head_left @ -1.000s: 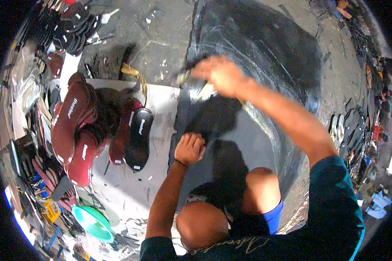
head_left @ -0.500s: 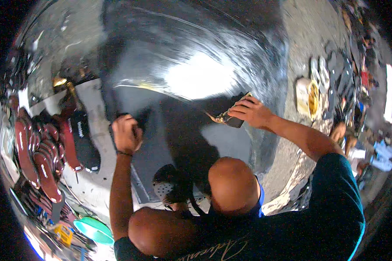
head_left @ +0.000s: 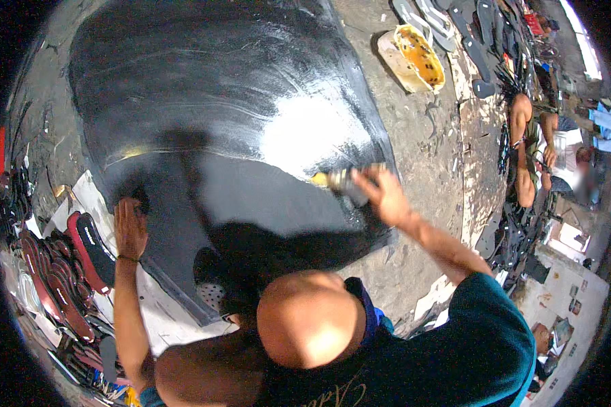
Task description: The person applies a yellow adhesive to a large black rubber sheet using a brush, repeatedly dipping the brush into a container and spreading the adhesive across the surface. The person occasionally lifts and repositions the sheet to access different areas.
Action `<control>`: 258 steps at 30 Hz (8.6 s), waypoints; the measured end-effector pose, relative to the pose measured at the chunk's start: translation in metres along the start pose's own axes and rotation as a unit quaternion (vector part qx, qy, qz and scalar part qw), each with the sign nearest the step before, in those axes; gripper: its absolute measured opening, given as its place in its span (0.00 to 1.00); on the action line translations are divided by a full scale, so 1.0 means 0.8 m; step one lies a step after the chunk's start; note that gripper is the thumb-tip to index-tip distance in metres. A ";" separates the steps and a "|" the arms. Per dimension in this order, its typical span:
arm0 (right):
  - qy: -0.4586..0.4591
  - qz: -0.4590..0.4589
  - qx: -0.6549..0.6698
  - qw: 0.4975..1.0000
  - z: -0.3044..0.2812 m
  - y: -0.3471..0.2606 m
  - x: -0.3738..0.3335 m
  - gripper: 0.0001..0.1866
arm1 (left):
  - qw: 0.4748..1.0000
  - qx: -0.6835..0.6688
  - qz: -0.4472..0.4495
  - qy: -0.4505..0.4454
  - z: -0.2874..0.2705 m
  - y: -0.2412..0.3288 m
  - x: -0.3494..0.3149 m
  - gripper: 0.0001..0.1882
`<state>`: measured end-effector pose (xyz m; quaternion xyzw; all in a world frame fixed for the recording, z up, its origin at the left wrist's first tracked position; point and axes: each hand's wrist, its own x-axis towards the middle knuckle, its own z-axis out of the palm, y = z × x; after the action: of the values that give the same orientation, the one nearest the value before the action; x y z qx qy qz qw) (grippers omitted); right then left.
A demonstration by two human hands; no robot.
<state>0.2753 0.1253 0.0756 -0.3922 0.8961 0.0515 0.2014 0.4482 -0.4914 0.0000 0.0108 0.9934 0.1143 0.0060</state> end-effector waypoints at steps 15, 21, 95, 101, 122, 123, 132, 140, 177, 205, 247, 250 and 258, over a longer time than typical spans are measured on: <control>0.155 0.486 0.278 0.814 0.028 -0.128 0.079 0.21 | 0.972 -0.037 -0.196 0.125 0.000 0.014 -0.136 0.22; 0.151 0.347 0.258 0.889 -0.037 -0.259 0.304 0.20 | 0.891 -0.063 -0.418 0.165 0.023 0.164 -0.150 0.36; 0.394 0.485 0.659 0.419 0.145 -0.072 -0.044 0.17 | 0.816 -0.312 -0.452 0.177 0.036 0.127 -0.093 0.28; 0.329 0.426 0.550 0.638 0.087 -0.016 0.033 0.34 | 0.825 -0.280 -0.463 0.162 0.054 0.041 0.019 0.25; 0.170 0.169 0.225 0.944 -0.111 -0.271 0.450 0.14 | 0.728 -0.459 -0.445 0.246 0.067 0.165 -0.115 0.27; 0.167 0.150 0.213 0.951 -0.121 -0.291 0.475 0.14 | 0.732 -0.466 -0.439 0.235 0.057 0.169 -0.117 0.25; 0.085 -0.218 -0.029 0.972 -0.195 -0.411 0.597 0.15 | 0.715 -0.452 -0.485 0.221 0.042 0.205 -0.129 0.15; 0.016 -0.616 0.041 0.786 -0.102 -0.432 0.413 0.24 | 0.587 -0.452 -0.607 0.289 0.057 0.241 -0.128 0.16; 0.060 -0.029 0.066 0.996 -0.115 -0.331 0.429 0.14 | 0.454 -0.653 -0.496 0.349 0.079 0.278 -0.130 0.10; -0.016 -0.398 -0.111 0.911 -0.069 -0.024 0.236 0.27 | 0.357 -0.721 -0.507 0.308 0.096 0.327 -0.111 0.11; 0.120 -0.622 -0.052 0.772 0.043 -0.448 0.214 0.22 | 0.507 -0.517 -0.621 0.298 -0.066 0.178 -0.274 0.29; 0.034 -0.532 0.031 0.846 -0.022 -0.458 0.196 0.26 | 0.499 -0.496 -0.615 0.356 -0.059 0.179 -0.289 0.29; 0.042 -0.241 0.038 0.969 -0.018 -0.401 0.233 0.20 | 0.432 -0.520 -0.621 0.396 -0.043 0.201 -0.276 0.25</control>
<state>0.3888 -0.2259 0.0348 -0.5900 0.7843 -0.0493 0.1854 0.6716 -0.3480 0.0723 -0.6610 0.3787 0.5668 -0.3137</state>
